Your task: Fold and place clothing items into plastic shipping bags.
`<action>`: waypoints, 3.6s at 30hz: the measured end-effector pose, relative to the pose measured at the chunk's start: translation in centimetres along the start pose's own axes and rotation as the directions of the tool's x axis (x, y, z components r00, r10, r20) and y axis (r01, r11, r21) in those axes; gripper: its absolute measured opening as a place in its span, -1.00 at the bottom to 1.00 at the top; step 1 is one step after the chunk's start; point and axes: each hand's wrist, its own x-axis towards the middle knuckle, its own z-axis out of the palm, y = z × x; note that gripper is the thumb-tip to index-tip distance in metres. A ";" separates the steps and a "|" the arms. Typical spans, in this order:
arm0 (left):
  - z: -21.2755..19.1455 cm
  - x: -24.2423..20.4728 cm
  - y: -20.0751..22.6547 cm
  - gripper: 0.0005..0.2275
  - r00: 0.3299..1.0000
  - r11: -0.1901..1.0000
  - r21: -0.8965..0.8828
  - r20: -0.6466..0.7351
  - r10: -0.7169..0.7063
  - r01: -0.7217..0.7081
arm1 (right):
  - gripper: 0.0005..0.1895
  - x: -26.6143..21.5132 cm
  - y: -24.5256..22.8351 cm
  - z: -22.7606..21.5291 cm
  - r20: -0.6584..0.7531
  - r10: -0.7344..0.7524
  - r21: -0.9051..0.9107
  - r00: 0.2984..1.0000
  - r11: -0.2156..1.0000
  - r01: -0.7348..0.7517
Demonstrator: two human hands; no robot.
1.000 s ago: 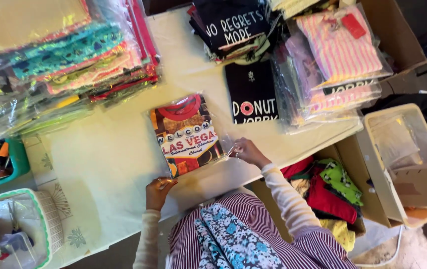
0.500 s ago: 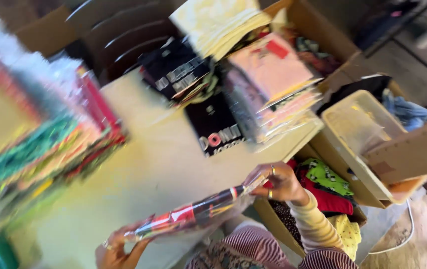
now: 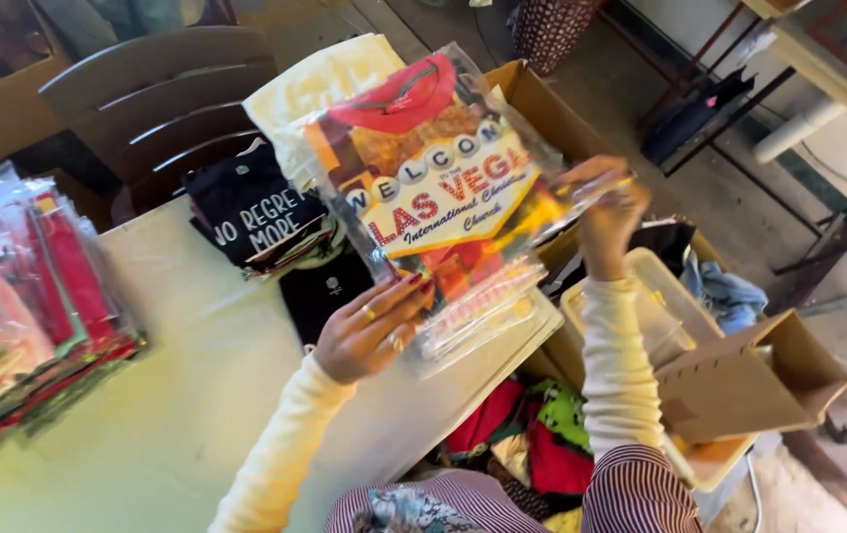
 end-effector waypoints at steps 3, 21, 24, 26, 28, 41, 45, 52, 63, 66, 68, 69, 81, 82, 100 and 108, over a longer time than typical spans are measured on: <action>11.5 -6.7 -2.2 -0.89 0.988 0.990 -0.018 0.064 -0.138 0.140 | -0.80 -3.6 7.8 -0.7 0.151 0.060 -0.271 0.987 0.962 -0.017; 18.8 -14.5 2.5 -0.77 0.566 0.621 -0.160 -0.284 -0.774 0.768 | -0.54 -16.0 18.2 -5.7 0.003 0.539 0.300 0.842 0.803 -0.515; 18.3 -22.4 6.1 -0.75 0.337 0.417 -0.288 -0.289 -0.896 0.862 | -0.54 -23.1 20.7 -12.8 -0.328 0.455 -0.273 0.828 0.793 -0.544; 17.5 -28.9 8.8 -0.77 0.355 0.372 -0.040 -0.224 -0.908 0.927 | -0.43 -27.8 21.7 -17.8 -0.493 0.451 -0.558 0.744 0.493 -0.668; 17.5 -36.4 10.7 -0.78 0.365 0.320 0.231 -0.189 -0.912 0.919 | -0.30 -33.2 24.2 -22.5 -0.625 0.394 -0.697 0.674 0.107 -0.709; 16.8 -35.7 15.0 -0.73 -0.068 -0.062 -0.205 -0.023 -0.997 0.977 | -0.65 -38.8 21.0 -27.7 -0.848 0.485 -0.374 0.212 -0.266 -0.889; 17.2 -32.2 15.9 -0.74 -0.022 -0.032 -0.145 0.068 -0.997 0.989 | -0.84 -40.2 20.1 -28.6 -0.855 0.344 -0.431 0.388 -0.056 -0.901; 15.8 -29.4 16.4 -0.73 0.089 0.057 -0.243 0.122 -0.989 0.968 | -0.87 -42.9 20.1 -30.8 -0.898 0.440 0.275 0.029 0.610 -0.743; 15.2 -31.6 17.5 -0.74 -0.018 -0.056 -0.275 0.139 -0.990 0.960 | -0.89 -40.6 18.0 -29.4 -0.905 0.406 0.067 0.130 0.437 -0.897; 16.2 -26.5 17.1 -0.83 0.062 -0.009 -0.236 0.290 -0.955 0.972 | -0.73 -38.2 16.8 -28.6 -0.859 0.385 -0.245 0.337 0.269 -0.931; 19.8 -23.7 16.8 -0.84 0.161 0.039 -0.313 0.373 -0.914 0.949 | -0.61 -37.7 17.0 -27.9 -0.751 0.390 -0.370 0.533 0.419 -0.829; 21.6 -22.2 16.7 -0.85 0.261 0.077 -0.388 0.446 -0.856 0.918 | -0.48 -37.6 17.1 -27.6 -0.611 0.369 -0.458 0.700 0.557 -0.693; 48.1 -9.2 19.8 -0.57 0.278 -0.346 -0.420 0.877 -0.392 0.839 | -0.78 -35.9 12.2 -23.8 -0.660 0.463 -0.651 0.591 0.040 -0.758; 49.5 -8.5 19.9 -0.57 0.276 -0.349 -0.415 0.881 -0.384 0.840 | -0.78 -35.7 11.5 -23.5 -0.666 0.462 -0.648 0.586 0.032 -0.761; 41.3 -4.1 15.1 -0.81 0.248 -0.790 -0.454 0.890 -0.382 0.412 | -0.17 -37.8 4.3 -19.0 -0.437 0.493 -0.695 0.752 0.346 -0.630; 24.4 -13.7 14.7 -0.61 0.375 -0.564 -0.767 0.641 -0.670 0.306 | -0.36 -40.2 -3.8 -6.8 -0.269 0.784 0.115 0.559 0.602 -0.790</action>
